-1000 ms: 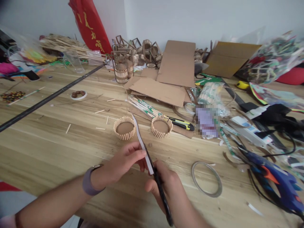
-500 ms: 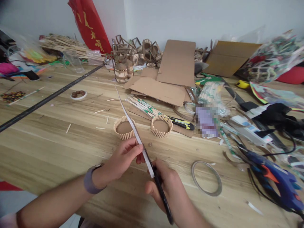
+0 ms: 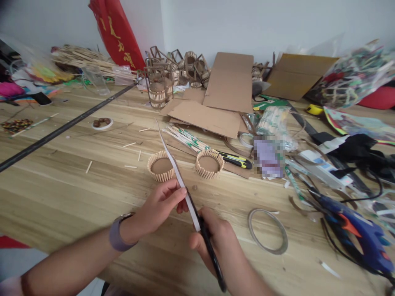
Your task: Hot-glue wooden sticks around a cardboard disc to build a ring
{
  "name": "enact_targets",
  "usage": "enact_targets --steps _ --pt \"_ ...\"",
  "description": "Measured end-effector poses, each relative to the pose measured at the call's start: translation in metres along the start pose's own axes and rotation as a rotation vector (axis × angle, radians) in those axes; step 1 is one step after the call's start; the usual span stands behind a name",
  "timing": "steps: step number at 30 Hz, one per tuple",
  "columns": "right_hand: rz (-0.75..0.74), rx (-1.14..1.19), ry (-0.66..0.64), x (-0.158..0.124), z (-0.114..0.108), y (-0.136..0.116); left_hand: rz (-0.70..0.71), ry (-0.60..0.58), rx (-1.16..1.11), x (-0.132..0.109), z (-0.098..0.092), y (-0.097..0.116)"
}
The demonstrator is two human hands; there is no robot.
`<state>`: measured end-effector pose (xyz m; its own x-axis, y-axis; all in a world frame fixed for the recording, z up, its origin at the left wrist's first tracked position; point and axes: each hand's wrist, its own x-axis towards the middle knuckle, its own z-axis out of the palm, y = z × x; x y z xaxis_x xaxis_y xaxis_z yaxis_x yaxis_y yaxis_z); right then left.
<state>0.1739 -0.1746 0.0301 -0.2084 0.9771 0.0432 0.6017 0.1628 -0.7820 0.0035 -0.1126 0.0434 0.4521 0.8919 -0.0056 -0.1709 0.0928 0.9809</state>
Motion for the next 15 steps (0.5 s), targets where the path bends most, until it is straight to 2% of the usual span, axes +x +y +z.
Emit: enact_targets --steps 6,15 --pt "-0.056 0.014 -0.032 0.002 -0.0031 -0.003 -0.049 -0.06 0.02 -0.0013 0.0013 -0.0033" --pt "-0.036 0.008 0.007 0.0019 0.0009 -0.0029 -0.055 -0.066 0.038 -0.0021 0.0018 -0.0035"
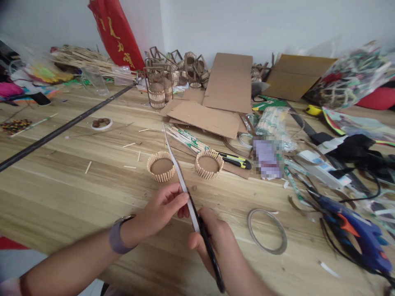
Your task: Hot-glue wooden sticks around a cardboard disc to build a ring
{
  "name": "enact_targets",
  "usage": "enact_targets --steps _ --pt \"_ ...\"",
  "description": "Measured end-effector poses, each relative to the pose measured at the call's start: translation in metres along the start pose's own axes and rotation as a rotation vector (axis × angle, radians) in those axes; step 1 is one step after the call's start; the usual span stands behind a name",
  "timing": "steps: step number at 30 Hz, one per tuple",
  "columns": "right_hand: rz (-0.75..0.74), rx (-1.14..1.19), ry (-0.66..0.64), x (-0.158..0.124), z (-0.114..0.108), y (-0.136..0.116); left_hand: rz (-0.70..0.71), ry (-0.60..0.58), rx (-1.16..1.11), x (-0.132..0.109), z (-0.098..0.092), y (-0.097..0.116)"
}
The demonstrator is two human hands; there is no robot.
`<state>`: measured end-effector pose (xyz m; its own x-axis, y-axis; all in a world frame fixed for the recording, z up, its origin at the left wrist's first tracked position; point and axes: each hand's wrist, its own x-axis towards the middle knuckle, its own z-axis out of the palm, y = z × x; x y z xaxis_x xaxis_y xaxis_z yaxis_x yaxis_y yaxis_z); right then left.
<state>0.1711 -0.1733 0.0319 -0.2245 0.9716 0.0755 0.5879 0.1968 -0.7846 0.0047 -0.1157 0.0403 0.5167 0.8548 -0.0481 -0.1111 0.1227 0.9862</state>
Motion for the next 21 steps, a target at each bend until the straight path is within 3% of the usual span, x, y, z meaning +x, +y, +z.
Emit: enact_targets --steps 11,18,21 --pt "0.004 0.011 -0.001 0.004 -0.002 -0.007 -0.052 -0.048 -0.036 0.001 0.004 0.002" --pt "0.079 0.019 -0.01 -0.004 0.002 0.001 -0.053 -0.034 -0.021 0.0 0.003 0.005" --pt "0.074 0.002 -0.011 -0.005 0.002 0.003 -0.035 0.028 -0.001 0.002 0.001 0.006"
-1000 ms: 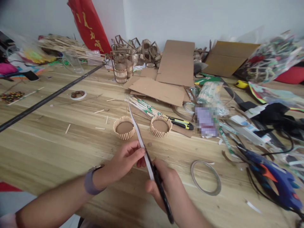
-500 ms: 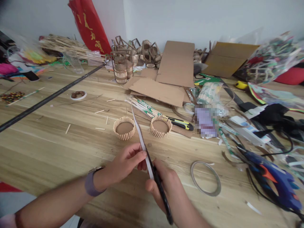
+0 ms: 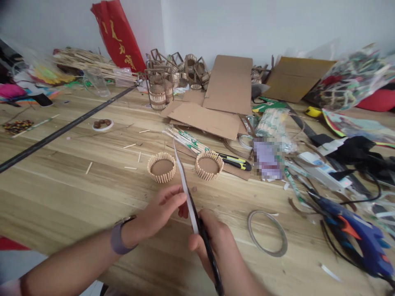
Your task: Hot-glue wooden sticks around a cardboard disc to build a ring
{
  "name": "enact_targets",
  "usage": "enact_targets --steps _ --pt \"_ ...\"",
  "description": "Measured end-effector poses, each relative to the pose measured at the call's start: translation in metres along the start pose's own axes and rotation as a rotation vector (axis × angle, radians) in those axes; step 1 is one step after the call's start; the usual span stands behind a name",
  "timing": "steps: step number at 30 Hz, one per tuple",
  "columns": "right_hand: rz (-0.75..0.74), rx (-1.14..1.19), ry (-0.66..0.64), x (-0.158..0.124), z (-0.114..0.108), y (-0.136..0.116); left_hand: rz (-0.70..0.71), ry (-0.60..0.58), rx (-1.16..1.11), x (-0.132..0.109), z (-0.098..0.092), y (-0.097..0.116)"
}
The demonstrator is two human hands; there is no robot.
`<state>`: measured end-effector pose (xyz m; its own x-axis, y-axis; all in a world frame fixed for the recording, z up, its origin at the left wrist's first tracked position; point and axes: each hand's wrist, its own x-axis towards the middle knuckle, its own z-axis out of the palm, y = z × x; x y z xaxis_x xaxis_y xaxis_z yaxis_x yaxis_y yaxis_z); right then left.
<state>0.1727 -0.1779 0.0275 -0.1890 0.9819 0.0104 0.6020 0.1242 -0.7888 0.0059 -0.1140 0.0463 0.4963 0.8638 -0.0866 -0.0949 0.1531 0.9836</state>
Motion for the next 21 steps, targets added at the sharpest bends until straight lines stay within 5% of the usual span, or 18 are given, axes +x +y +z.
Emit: enact_targets --steps 4,21 --pt "-0.035 -0.038 0.034 0.0018 0.0009 -0.0015 0.026 0.135 -0.006 0.004 -0.0031 -0.0022" --pt "-0.062 -0.026 -0.011 0.0033 -0.0015 -0.006 0.069 0.125 0.001 0.0003 0.0017 -0.0073"
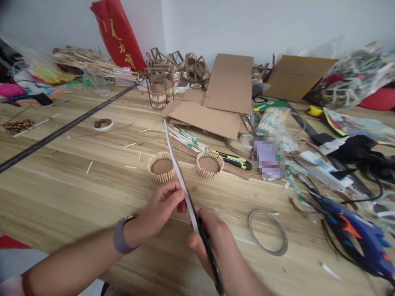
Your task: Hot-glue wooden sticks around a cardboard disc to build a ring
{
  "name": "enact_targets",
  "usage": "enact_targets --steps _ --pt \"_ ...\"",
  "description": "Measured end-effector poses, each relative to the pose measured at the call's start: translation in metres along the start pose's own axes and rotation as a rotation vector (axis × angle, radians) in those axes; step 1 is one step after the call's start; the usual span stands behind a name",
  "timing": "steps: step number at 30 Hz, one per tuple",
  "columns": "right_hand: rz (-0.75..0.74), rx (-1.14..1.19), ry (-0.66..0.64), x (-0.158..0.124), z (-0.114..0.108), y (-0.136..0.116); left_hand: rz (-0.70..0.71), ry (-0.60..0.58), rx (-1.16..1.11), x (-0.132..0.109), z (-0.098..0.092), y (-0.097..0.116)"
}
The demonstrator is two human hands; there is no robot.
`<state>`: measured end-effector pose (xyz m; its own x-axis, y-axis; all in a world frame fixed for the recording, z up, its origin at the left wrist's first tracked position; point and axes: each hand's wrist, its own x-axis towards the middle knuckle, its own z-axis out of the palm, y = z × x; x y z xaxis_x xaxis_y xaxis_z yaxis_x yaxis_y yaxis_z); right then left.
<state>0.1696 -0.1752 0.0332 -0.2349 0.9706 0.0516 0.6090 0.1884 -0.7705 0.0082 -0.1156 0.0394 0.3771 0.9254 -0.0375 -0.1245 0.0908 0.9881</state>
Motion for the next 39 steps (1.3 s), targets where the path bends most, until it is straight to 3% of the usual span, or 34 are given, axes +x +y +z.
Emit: enact_targets --steps 11,18,39 --pt "0.082 0.031 0.003 -0.004 0.0056 0.0077 0.002 0.003 0.008 -0.0007 0.0004 -0.0009" --pt "0.066 0.051 -0.054 -0.0033 0.0012 0.0061 -0.038 -0.067 -0.037 -0.0025 0.0046 -0.0014" --pt "0.105 0.096 -0.015 -0.0051 0.0065 0.0045 -0.049 -0.052 -0.032 -0.0005 0.0022 0.0015"
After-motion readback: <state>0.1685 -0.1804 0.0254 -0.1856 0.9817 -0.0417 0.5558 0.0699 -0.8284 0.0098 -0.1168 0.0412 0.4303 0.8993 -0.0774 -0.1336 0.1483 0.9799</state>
